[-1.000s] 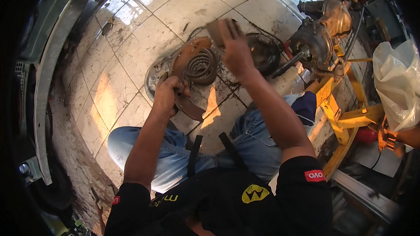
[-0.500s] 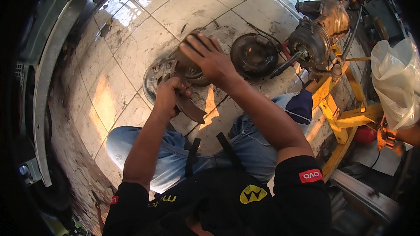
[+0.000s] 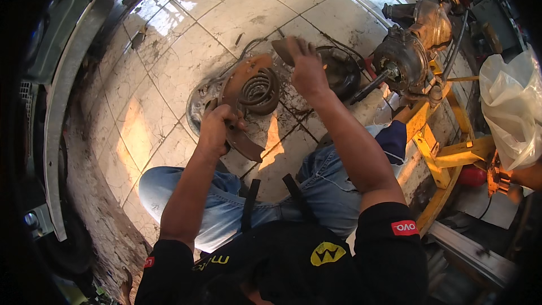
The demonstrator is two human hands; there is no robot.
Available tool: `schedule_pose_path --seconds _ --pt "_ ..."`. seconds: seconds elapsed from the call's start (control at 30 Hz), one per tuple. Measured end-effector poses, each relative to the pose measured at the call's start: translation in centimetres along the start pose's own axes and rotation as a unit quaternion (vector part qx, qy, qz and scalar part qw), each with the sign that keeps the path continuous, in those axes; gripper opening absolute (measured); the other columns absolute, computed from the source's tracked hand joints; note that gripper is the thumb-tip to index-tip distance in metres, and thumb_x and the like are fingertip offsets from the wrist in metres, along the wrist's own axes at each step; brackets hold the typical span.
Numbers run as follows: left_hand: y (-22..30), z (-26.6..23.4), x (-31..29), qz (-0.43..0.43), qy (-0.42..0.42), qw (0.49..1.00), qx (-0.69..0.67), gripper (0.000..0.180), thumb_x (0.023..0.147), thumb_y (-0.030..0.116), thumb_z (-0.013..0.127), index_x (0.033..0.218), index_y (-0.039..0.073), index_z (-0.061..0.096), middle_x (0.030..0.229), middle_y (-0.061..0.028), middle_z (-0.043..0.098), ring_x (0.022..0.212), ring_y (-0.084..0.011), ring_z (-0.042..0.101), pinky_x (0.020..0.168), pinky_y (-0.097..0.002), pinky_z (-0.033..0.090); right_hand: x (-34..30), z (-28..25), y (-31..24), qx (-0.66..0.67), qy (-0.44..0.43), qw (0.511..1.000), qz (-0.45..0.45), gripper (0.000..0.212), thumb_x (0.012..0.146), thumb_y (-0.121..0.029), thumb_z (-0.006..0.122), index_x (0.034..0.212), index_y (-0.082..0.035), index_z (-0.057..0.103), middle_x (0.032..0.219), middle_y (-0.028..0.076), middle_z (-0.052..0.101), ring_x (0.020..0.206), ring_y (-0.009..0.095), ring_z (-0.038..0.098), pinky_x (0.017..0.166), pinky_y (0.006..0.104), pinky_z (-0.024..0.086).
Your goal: The person sits on the floor of a workshop and scrubs a curved brake shoe with a sanding block. They repeatedly rub the surface to remove rust and debris, turning the part over to clean different areas. The person also handles a metal spring and other brake components during the process.
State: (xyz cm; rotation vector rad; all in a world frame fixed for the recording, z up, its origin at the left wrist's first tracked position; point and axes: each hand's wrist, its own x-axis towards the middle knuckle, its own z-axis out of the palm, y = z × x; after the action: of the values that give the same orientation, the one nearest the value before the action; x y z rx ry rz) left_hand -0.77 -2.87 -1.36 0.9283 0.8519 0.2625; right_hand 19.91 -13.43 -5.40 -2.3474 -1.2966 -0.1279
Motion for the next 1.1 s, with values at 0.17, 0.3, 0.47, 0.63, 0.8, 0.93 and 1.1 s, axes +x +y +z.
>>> schedule_pose_path --seconds 0.17,0.3,0.47,0.63,0.8,0.93,1.1 --pt "0.7 0.9 -0.3 0.002 0.001 1.0 -0.011 0.022 0.072 0.005 0.051 0.09 -0.005 0.056 0.076 -0.0136 0.054 0.062 -0.0247 0.055 0.056 -0.037 0.049 -0.9 -1.4 -5.0 0.067 0.039 0.983 -0.166 0.069 0.085 -0.009 0.061 0.149 -0.019 0.035 0.154 0.016 0.03 0.141 0.035 0.03 0.114 0.0503 0.027" --pt "0.1 0.2 -0.4 -0.014 0.002 1.0 -0.021 0.021 0.074 0.007 0.05 0.091 -0.004 0.055 0.079 -0.0132 0.054 0.062 -0.0227 0.055 0.057 -0.0382 0.05 -0.2 0.1 -0.6 -0.004 0.019 0.999 -0.032 0.068 0.08 -0.002 0.055 0.146 -0.011 0.039 0.151 0.017 0.034 0.139 0.036 0.032 0.115 0.0453 0.027" --pt "0.5 0.5 -0.2 -0.013 0.012 1.0 -0.01 0.02 0.076 0.007 0.05 0.091 -0.005 0.055 0.08 -0.0133 0.055 0.062 -0.0225 0.055 0.059 -0.0385 0.051 -0.8 -2.6 -4.3 0.105 0.086 0.981 -0.138 0.073 0.076 0.007 0.051 0.147 -0.011 0.038 0.151 0.016 0.037 0.14 0.034 0.033 0.115 0.0445 0.027" --pt "-0.2 -0.5 0.0 -0.018 0.005 1.0 -0.002 0.023 0.08 0.011 0.053 0.095 -0.007 0.056 0.082 -0.0142 0.057 0.064 -0.0229 0.057 0.061 -0.0393 0.053 -0.5 1.1 -0.9 -0.001 -0.056 0.998 0.005 0.075 0.077 0.008 0.047 0.146 -0.02 0.042 0.15 0.016 0.039 0.135 0.037 0.04 0.115 0.0446 0.028" --pt "1.8 -0.6 -0.5 -0.003 -0.023 0.998 -0.054 0.032 0.082 0.011 0.06 0.109 -0.003 0.049 0.086 -0.0136 0.061 0.072 -0.0219 0.062 0.059 -0.0353 0.052 0.7 -4.0 0.1 0.411 -0.005 0.877 0.251 0.055 0.076 0.007 0.05 0.13 -0.001 0.052 0.104 0.017 0.066 0.096 0.031 0.064 0.077 0.0326 0.05" --pt "2.5 -1.2 -0.5 0.142 -0.057 0.977 0.15 0.039 0.079 0.015 0.073 0.11 0.001 0.053 0.089 -0.0108 0.065 0.08 -0.0234 0.066 0.068 -0.0355 0.054 1.1 -5.7 0.3 0.707 -0.084 0.664 0.229 0.059 0.078 0.008 0.047 0.137 0.002 0.043 0.119 0.016 0.058 0.113 0.03 0.056 0.095 0.0409 0.046" --pt "5.6 -1.6 -1.6 0.31 0.018 0.767 0.561 0.042 0.069 0.018 0.08 0.102 0.005 0.057 0.092 -0.0169 0.068 0.085 -0.0314 0.068 0.072 -0.0389 0.053 1.4 -8.5 -1.3 0.84 -0.115 0.51 0.144 0.05 0.092 0.001 0.042 0.142 0.004 0.035 0.141 0.021 0.046 0.133 0.033 0.043 0.11 0.0472 0.037"
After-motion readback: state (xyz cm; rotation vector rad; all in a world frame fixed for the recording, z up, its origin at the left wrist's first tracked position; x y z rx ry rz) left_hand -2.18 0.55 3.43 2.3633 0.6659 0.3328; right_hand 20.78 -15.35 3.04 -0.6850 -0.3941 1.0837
